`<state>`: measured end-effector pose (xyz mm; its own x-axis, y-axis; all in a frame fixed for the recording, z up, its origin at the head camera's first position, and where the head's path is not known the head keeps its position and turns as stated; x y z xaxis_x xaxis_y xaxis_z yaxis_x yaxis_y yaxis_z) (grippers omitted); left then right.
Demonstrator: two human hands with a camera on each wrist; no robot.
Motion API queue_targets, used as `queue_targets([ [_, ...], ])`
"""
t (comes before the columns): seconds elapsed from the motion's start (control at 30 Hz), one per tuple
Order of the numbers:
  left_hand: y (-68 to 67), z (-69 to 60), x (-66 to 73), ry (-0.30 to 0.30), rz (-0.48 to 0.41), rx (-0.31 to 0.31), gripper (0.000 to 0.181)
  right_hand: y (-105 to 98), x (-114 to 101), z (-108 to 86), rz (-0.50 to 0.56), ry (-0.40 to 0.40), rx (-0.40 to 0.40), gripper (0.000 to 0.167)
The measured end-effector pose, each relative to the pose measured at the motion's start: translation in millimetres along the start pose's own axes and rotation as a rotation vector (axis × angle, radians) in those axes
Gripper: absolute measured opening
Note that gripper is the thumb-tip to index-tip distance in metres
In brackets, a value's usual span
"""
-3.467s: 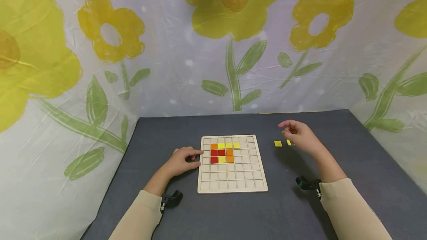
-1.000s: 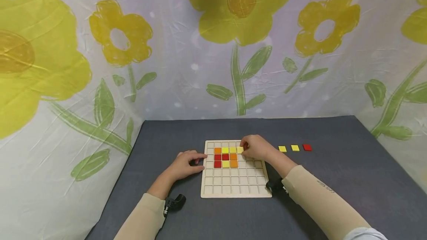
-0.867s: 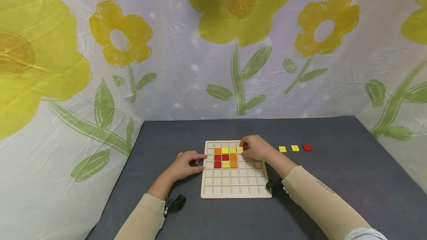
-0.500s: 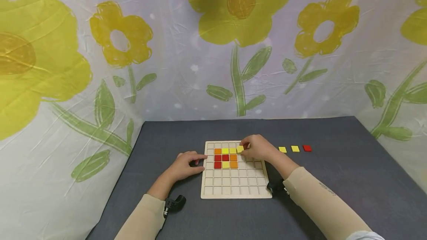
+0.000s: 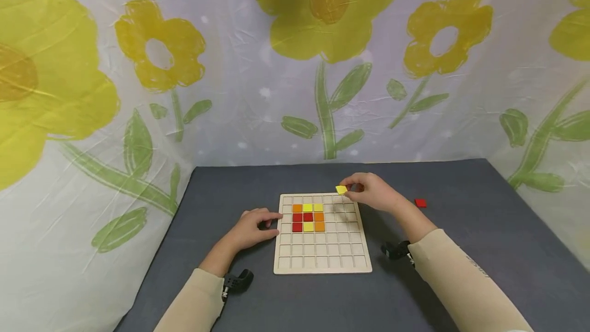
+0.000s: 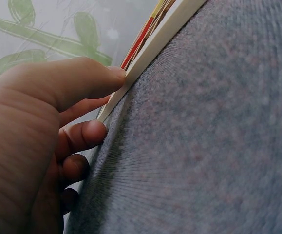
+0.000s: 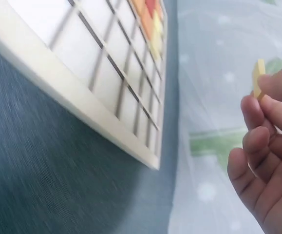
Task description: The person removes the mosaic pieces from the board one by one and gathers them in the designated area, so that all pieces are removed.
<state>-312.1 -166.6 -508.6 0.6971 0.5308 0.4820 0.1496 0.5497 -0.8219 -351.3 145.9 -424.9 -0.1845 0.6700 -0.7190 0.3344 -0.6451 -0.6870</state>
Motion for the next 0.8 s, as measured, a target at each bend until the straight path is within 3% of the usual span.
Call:
queue_targets([
  [0.33,3.0,-1.4,-3.4,-0.021,-0.021,-0.001,0.041,-44.5,6.9,-22.2,0.017,0.042,0.042,0.033],
  [0.8,2.2,0.7,-2.8,-0.031,-0.010,-0.004,0.043,-99.1,50.7,-60.6,-0.018,0.100,0.147,0.033],
])
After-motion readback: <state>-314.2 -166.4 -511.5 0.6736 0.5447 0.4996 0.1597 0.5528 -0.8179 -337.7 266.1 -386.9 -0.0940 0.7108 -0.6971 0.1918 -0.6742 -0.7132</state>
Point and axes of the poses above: each hand's wrist, its own z-axis towards the middle knuckle, its own y-axis out of the palm, x = y × z, the point moved 7 cm from there along z, towards the middle knuckle, and after that the axes turned 15 degrees about y, right-handed, at the moved point
